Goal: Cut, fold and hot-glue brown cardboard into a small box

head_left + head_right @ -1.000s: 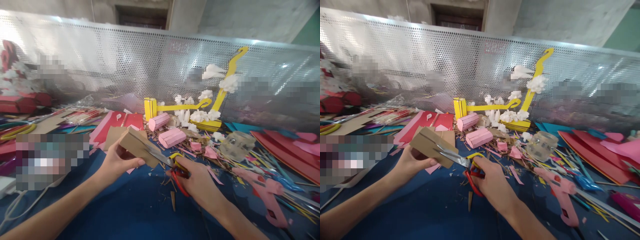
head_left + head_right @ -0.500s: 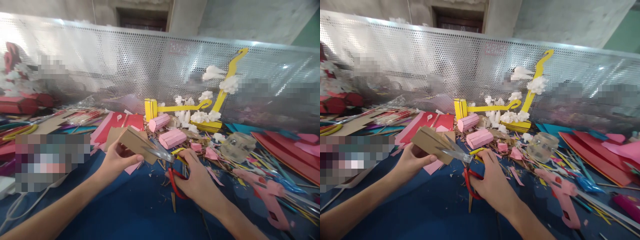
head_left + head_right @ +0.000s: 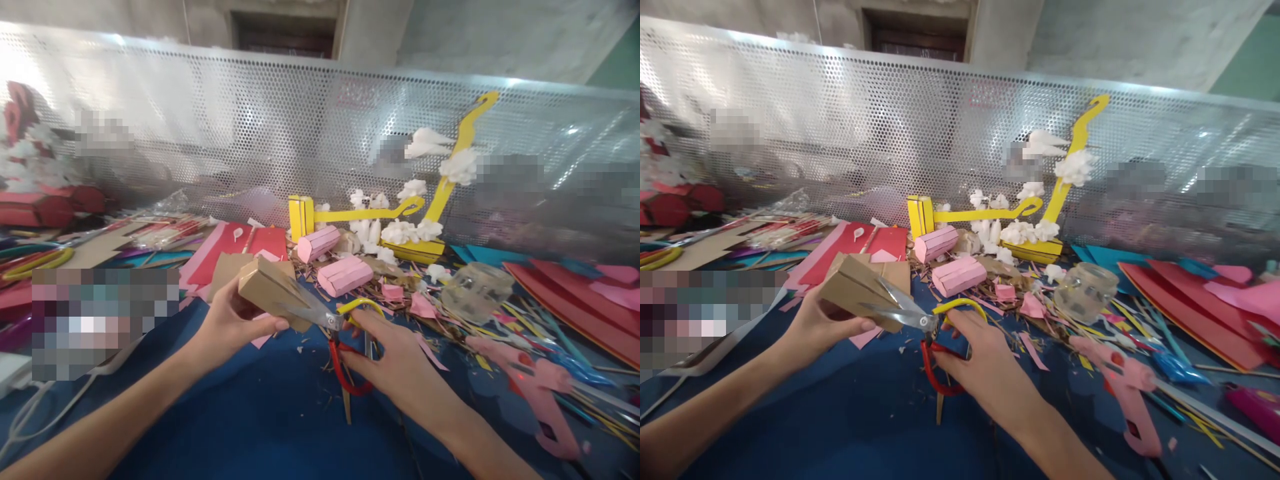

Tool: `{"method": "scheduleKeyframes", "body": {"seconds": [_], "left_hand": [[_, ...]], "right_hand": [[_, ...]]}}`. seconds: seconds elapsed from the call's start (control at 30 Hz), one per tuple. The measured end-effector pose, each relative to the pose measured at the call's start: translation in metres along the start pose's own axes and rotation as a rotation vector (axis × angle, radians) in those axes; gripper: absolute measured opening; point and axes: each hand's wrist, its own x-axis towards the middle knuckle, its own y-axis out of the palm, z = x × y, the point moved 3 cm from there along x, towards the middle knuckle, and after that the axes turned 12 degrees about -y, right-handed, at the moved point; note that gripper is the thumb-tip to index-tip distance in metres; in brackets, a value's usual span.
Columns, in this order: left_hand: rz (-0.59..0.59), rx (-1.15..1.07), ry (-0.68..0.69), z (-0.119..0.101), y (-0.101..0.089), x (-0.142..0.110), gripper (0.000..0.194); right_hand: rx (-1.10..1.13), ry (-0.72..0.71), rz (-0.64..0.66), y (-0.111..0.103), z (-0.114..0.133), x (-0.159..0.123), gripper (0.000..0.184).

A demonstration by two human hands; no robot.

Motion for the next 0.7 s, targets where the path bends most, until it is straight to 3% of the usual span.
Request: {"method": "scheduleKeyframes", "body": {"seconds": [0.57,0.7], "left_hand": [[-0.025,-0.042,-0.013,0.0061,-0.0043,0.0028,0.052],[-0.008,-0.059,-0.001,0.0057,-0.0038,0.0040,0.051]], "right_hand": [[0.009,0.024,0.081,0.0039,-0.0019,-0.0006,0.006],[-0.023,0.009,0.021,0.0069,-0.0063,-0.0028,0.009]]}}
